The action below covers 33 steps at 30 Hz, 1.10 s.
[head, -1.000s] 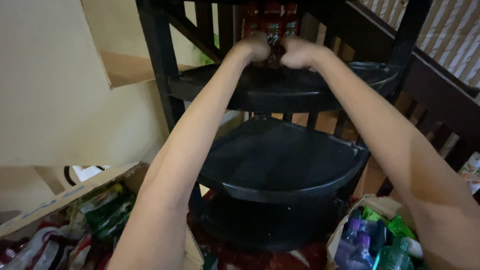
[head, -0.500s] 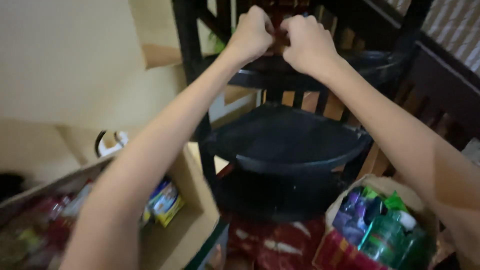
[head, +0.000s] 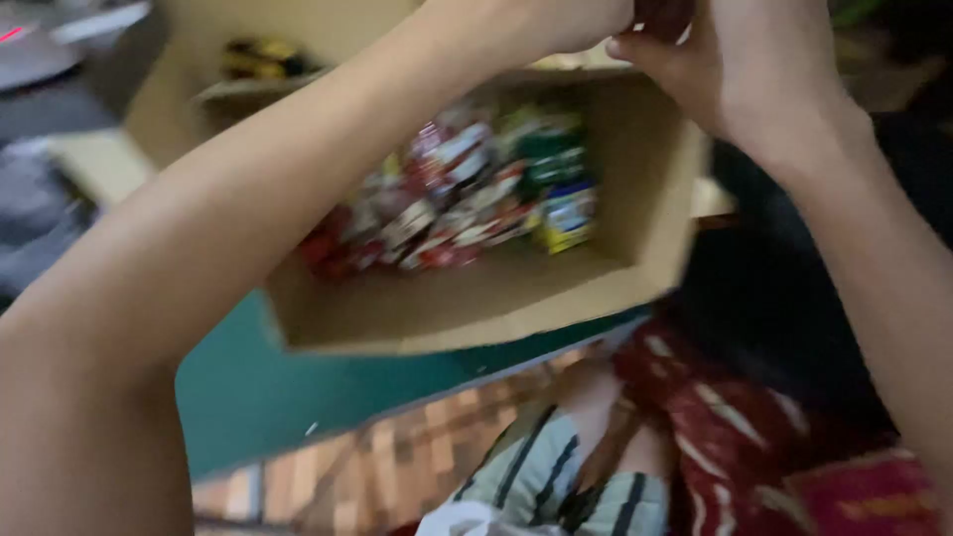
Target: Stocking snacks and bottled beverages from a cardboard box onto a corner storage shelf.
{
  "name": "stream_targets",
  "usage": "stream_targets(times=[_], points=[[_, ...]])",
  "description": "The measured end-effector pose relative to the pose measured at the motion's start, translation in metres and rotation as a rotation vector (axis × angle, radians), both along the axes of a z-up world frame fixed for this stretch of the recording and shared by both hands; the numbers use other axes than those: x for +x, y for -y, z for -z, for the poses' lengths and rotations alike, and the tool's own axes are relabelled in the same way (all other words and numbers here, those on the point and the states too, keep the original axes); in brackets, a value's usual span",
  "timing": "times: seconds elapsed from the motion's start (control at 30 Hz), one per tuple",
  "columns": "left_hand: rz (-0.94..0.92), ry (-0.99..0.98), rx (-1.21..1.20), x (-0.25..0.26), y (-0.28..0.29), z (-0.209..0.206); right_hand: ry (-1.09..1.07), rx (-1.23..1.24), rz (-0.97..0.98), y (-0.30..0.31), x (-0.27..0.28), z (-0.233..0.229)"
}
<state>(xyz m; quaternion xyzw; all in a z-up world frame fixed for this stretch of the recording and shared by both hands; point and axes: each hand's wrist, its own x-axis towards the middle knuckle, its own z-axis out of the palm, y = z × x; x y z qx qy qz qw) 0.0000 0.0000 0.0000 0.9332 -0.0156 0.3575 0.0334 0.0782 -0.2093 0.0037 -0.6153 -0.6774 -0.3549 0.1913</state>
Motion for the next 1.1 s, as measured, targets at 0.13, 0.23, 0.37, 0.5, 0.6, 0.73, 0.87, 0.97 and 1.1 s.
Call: stream_targets(times=[0.13,0.23,0.37,0.5,0.6,0.73,0.87,0.97,1.1], points=[[-0.229,-0.121,-0.014,-0.102,0.006,0.011,0.041,0.044,-0.196,-0.039,-0.062,0.022],[-0.409,-0.203,0.073,-0.15,0.002,0.034,-0.055,-0.045,-0.239,-0.077,-0.095,0.046],[-0.641,-0.28,0.264,-0.19,-0.013,0.081,-0.207,-0.42,0.034,-0.137,-0.133,0.099],[-0.984,-0.736,0.324,-0.222,0.01,0.1,-0.354,-0.655,-0.009,-0.172,-0.17,0.141],[-1.167,-0.985,0.522,-0.231,0.016,0.118,-0.359,-0.6,-0.164,-0.194,-0.186,0.165],[-1.136,-1.232,0.518,-0.231,0.013,0.142,-0.26,-0.443,-0.416,-0.256,-0.175,0.228],[-1.144,-1.13,0.484,-0.233,0.008,0.153,-0.201,-0.378,-0.498,-0.271,-0.164,0.246],[-1.117,-1.024,0.357,-0.233,0.007,0.162,-0.125,-0.406,-0.299,-0.268,-0.148,0.256],[-0.993,-0.789,0.221,-0.228,0.002,0.178,-0.22,-0.389,-0.292,-0.23,-0.148,0.227]])
